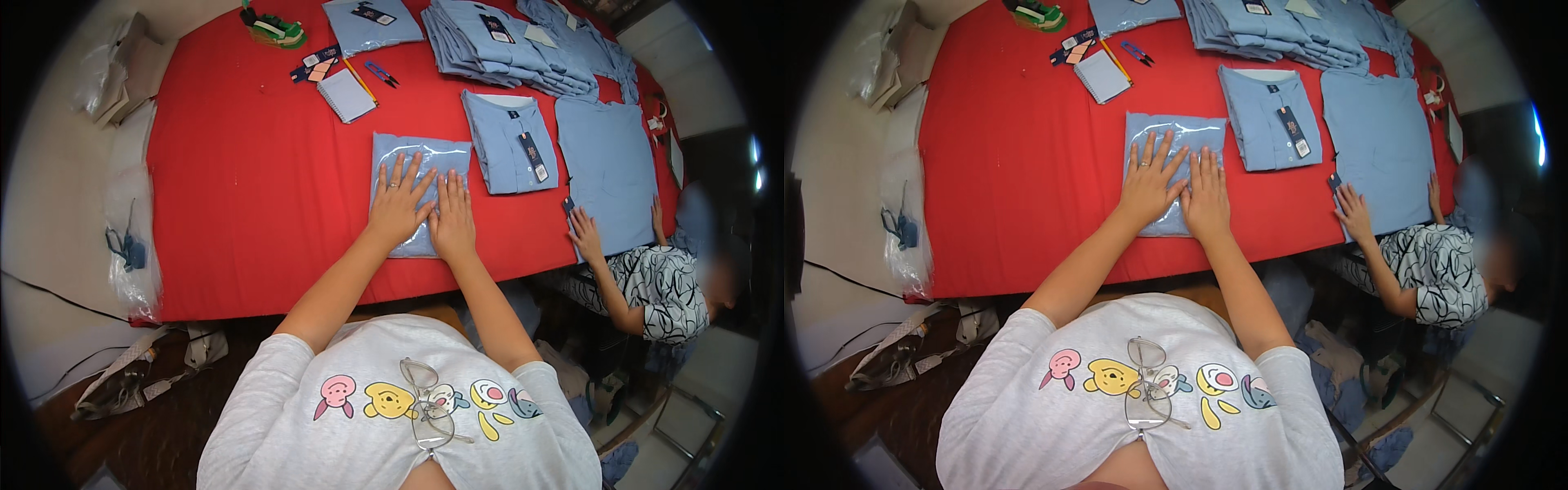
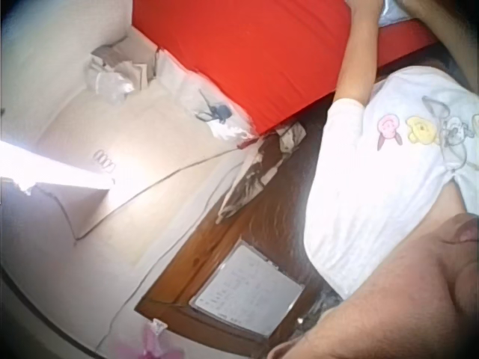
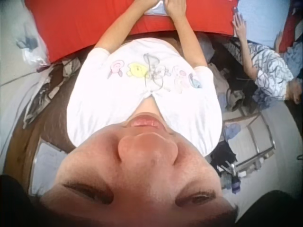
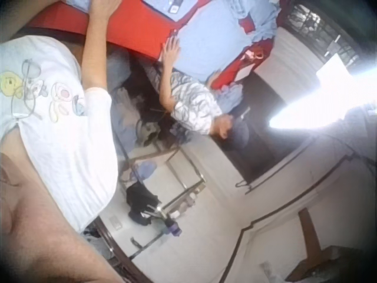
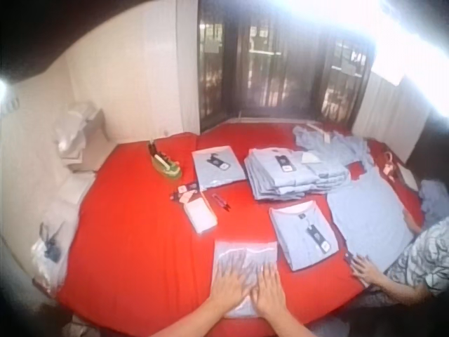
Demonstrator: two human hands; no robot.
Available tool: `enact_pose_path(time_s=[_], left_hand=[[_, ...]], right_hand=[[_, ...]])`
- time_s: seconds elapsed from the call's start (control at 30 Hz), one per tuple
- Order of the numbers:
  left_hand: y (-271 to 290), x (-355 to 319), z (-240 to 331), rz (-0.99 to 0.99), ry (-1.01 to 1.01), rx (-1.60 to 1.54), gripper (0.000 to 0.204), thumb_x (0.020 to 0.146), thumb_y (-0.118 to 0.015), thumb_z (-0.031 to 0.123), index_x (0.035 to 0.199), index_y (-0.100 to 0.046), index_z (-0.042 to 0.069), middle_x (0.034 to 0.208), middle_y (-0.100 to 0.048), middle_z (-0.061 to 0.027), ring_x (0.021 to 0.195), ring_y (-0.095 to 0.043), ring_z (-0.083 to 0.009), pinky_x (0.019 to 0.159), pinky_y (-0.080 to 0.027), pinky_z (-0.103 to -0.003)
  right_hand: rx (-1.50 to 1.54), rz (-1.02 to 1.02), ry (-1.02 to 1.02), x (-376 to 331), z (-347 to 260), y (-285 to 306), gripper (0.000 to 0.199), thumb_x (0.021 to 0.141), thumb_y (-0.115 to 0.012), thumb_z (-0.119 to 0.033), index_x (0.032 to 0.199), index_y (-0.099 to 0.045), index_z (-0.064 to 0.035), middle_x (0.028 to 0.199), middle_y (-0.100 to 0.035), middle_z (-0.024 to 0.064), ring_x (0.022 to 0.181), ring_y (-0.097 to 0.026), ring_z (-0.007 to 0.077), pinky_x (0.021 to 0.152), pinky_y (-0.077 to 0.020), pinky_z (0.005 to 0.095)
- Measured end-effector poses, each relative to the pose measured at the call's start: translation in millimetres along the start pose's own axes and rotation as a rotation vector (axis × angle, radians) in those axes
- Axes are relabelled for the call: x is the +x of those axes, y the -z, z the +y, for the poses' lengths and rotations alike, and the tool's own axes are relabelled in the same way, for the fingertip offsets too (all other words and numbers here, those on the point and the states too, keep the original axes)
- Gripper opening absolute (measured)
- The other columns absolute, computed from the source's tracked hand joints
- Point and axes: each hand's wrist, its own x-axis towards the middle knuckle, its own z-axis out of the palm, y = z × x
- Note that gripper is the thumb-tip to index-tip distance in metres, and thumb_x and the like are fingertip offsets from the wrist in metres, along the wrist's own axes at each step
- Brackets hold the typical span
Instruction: The person places a folded blue shirt into a plastic bag, inserts a small tag, and seals the bag by pressing the adhesive strip.
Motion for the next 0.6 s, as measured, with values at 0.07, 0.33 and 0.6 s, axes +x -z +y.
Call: enact_pose_path(time_s=[0.07,0.33,0.6], left_hand=[[0.3,1.8,-3.1,-0.027,0.002,-0.021,0.069,0.108,-0.06,0.046,0.17,-0.042,0.025,0.182,-0.024,-0.015,0.167,-0.018,-0.0444,0.131,-0.013,-0.069],[8.4,1.3,0.3,-0.07,0.031,-0.036,0.067,0.107,-0.059,0.043,0.169,-0.044,0.023,0.181,-0.026,-0.0147,0.167,-0.019,-0.0432,0.131,-0.014,-0.068],[4.7,-1.5,0.6,-0.13,0.048,0.022,0.065,0.109,-0.055,0.039,0.171,-0.041,0.024,0.183,-0.022,-0.0127,0.169,-0.014,-0.0404,0.133,-0.008,-0.066]], right_hand=[[0.017,-0.025,0.003,2.9,2.1,1.5,0.073,0.103,-0.059,-0.018,0.17,-0.034,-0.0025,0.178,-0.029,0.0243,0.165,-0.028,0.042,0.132,-0.0247,0.0563],[0.005,-0.056,-0.01,3.7,-4.1,5.7,0.071,0.104,-0.059,-0.021,0.169,-0.036,-0.0009,0.176,-0.031,0.0249,0.163,-0.032,0.0426,0.132,-0.0266,0.0579],[-0.016,-0.093,-0.032,-1.0,-3.7,0.5,0.074,0.106,-0.056,-0.026,0.171,-0.031,-0.0011,0.179,-0.025,0.0235,0.167,-0.023,0.0399,0.134,-0.0217,0.0567]])
